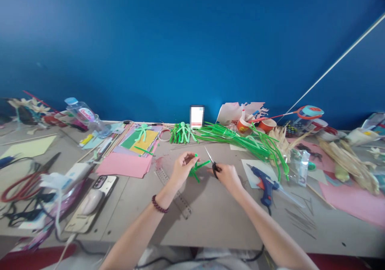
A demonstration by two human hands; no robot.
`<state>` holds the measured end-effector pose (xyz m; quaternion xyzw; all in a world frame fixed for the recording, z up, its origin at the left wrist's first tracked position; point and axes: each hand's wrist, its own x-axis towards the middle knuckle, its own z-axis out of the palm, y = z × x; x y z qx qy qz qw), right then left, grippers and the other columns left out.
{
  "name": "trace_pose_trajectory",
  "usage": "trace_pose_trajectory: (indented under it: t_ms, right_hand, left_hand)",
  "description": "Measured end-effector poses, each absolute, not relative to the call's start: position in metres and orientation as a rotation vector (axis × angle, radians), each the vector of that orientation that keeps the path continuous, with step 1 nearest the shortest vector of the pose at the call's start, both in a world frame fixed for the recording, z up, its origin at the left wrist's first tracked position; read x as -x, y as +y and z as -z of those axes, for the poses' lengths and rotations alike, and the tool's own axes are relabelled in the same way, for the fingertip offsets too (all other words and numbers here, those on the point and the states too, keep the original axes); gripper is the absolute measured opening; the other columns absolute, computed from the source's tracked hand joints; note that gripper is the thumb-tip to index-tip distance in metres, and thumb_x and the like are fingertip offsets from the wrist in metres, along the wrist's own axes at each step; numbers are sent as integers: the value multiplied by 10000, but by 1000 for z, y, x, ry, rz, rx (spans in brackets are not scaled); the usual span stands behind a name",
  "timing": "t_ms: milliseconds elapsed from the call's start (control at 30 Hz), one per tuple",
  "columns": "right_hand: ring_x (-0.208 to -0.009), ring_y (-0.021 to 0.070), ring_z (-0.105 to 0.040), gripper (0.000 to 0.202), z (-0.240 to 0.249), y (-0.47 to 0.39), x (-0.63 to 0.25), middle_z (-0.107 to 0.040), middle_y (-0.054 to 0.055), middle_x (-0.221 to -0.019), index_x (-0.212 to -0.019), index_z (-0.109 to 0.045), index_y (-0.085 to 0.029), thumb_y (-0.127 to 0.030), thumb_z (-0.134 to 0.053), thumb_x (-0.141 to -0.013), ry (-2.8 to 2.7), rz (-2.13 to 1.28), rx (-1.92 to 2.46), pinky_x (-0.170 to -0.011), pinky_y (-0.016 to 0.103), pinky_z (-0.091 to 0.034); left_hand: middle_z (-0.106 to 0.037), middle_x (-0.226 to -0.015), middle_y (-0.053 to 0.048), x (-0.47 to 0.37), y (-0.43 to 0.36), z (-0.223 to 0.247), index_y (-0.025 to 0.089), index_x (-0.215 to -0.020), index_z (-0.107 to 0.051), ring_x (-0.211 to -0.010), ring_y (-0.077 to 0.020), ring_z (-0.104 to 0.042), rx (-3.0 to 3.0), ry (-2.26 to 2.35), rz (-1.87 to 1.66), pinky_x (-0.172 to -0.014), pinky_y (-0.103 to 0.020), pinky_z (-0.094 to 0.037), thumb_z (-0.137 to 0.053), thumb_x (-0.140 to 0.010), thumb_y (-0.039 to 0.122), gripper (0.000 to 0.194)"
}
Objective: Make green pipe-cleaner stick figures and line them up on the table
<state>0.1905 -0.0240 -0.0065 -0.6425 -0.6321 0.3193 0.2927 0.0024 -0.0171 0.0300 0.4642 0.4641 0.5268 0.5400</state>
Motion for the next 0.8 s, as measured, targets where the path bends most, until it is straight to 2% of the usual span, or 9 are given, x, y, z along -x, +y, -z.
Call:
trace_pose_trajectory:
  t_ms: [133,367,567,800]
  right_hand:
    - [-533,156,-546,260,11,-22,-194,-649,38,-593,-675,-661,-194,-451,-628,-699,-1778,-767,1793,-486,235,-334]
    - [-561,148,-507,176,14,-21,-193,-563,-14,-612,-751,-549,-212,-360,-625,-693,-1849,-493,1873,-507,234,-269]
    - [-525,126,-450,208,21,-18,-197,-499,-36,-584,-707,-497,-209,-350,-647,-670,-1856,-595,1804,-503,226,-274]
    - [-492,103,-414,204,20,-18,-198,-437,-65,-558,-691,-493,-200,-296,-663,-632,-1835,-737,1815,-488,216,-276]
  left_hand:
    - [-652,-746,-14,0,-18,-36,164,-772,-559,-724,-150,-646,-954,1042,-1223,-688,-284,-518,-749,-616,339,302]
    - [-595,-688,26,-1,-17,-36,164,-793,-562,-642,-131,-632,-803,995,-1173,-602,-260,-522,-808,-534,370,412]
    - [-608,-716,33,-3,-17,-30,167,-821,-594,-623,-126,-636,-770,1002,-1178,-568,-258,-521,-826,-507,361,436]
    - [-656,-688,-7,-6,-17,-28,144,-858,-640,-630,-147,-647,-805,1002,-1149,-581,-271,-533,-818,-531,358,430]
